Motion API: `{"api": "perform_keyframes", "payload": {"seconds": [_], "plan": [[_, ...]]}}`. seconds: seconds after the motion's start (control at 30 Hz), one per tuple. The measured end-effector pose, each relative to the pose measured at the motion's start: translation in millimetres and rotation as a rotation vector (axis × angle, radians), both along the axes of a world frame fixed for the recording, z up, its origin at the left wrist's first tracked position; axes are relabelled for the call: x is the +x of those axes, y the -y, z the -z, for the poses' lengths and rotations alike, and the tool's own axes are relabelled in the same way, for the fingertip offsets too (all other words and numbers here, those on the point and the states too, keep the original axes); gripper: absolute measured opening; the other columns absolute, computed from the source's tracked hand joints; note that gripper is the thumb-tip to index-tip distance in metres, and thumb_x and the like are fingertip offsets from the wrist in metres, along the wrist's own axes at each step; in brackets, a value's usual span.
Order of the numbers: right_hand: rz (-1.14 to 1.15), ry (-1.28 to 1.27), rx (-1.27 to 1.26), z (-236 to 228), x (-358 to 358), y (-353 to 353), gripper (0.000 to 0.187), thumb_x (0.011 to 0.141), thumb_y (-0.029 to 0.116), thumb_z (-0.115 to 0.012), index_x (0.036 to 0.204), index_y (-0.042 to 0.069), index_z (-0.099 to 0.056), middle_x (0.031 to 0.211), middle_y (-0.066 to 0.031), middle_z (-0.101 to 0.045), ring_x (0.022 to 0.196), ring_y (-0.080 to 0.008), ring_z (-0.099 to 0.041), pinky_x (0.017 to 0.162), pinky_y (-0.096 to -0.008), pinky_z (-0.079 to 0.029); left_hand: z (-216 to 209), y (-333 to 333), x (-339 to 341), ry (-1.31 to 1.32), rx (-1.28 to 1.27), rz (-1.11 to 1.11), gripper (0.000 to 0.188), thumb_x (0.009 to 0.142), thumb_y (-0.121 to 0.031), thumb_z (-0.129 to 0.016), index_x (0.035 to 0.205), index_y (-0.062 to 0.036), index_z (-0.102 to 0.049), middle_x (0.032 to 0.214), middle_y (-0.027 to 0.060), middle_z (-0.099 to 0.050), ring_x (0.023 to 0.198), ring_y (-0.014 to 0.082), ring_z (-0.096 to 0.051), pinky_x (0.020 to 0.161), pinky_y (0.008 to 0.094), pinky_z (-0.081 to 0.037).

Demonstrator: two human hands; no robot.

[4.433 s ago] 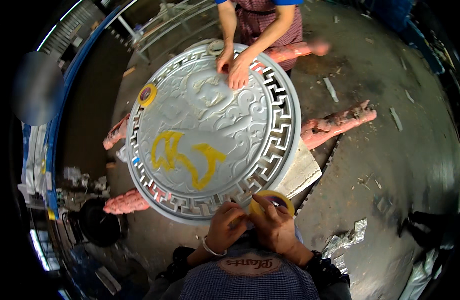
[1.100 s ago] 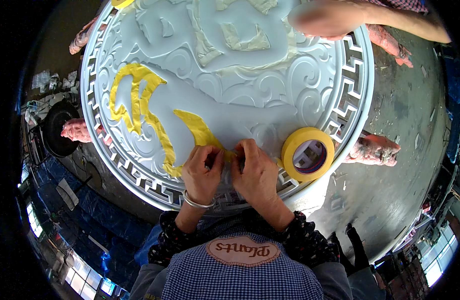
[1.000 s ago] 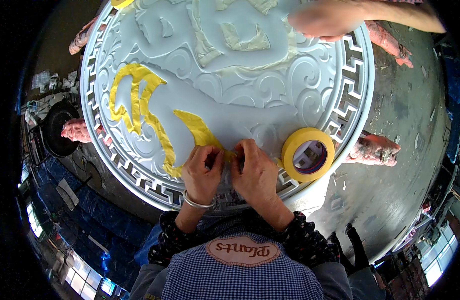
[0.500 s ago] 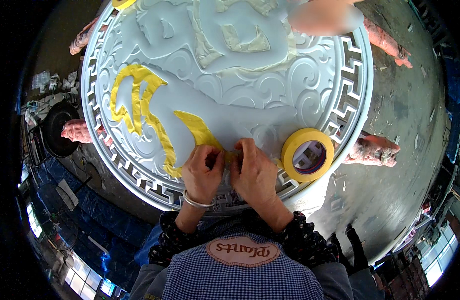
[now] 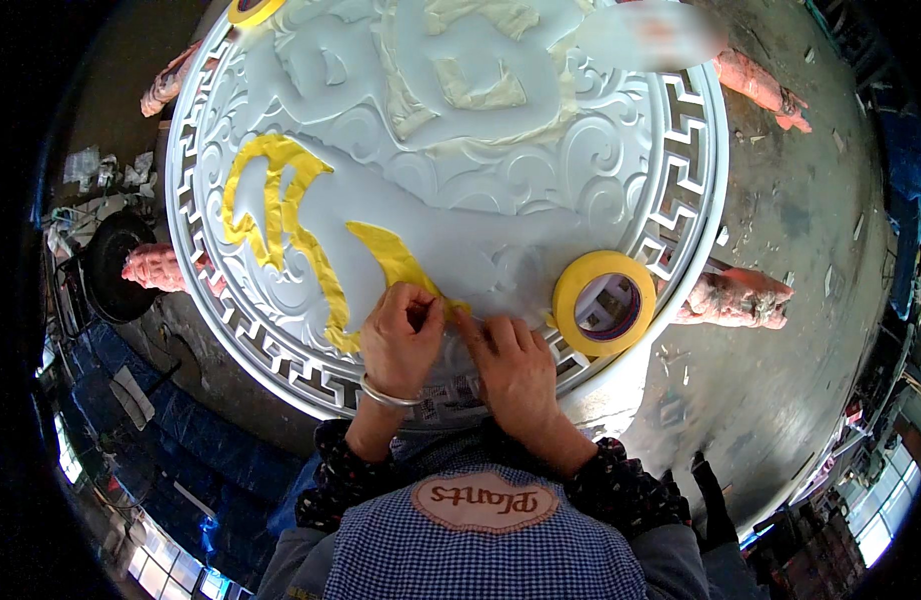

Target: The person applies yellow masking tape to a large white decorative circular panel, carefully following the contours of a raised design. Another person works on the same panel in the background.

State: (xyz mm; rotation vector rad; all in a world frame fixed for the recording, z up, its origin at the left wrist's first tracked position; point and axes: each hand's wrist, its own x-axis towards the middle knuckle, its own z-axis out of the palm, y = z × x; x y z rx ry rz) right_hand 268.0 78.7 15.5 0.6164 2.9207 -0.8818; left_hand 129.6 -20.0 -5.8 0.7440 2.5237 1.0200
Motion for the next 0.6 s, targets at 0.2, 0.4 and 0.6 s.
{"api": "perform_keyframes", "payload": {"seconds": [0.2,0.4,0.6], "plan": [[0.016,0.052,0.000,-10.1,13.7,-3.2,0.066,0.078,0.006,-0.070,0.144,0.009,-0.062,0.106,-0.0089,-0.058,0.100,-0.0292,-0.062,0.083,-0.0412,-0.053,-4.9,7.7,-7.2,-0.103,-0.060,-0.047,0.021,0.089,-0.004,-0.075,0.106,-0.0070,-0.061,0.083,0.0111,-0.070,0.065,0.0293,-0.070,0.057,0.0388,-0.055],[0.124,-0.166,0.067,-36.2,46.2,-34.2,0.056,0.079,0.004,-0.078,0.133,0.005,-0.064,0.122,-0.0136,-0.061,0.112,-0.0329,-0.060,0.090,-0.0440,-0.050,-11.4,38.1,5.4,-0.362,-0.184,0.311,0.050,0.090,-0.011,-0.072,0.138,-0.0110,-0.062,0.128,0.0134,-0.065,0.122,0.0318,-0.062,0.097,0.0485,-0.048],[0.161,-0.023,0.207,-18.9,64.8,-67.4,0.054,0.079,0.014,-0.083,0.128,0.005,-0.063,0.123,-0.0132,-0.060,0.115,-0.0350,-0.059,0.106,-0.0511,-0.040,-2.7,42.5,46.4,-0.401,-0.316,0.412,0.062,0.095,-0.028,-0.069,0.153,-0.0130,-0.053,0.164,0.0068,-0.045,0.154,0.0323,-0.036,0.116,0.0641,-0.029]]}}
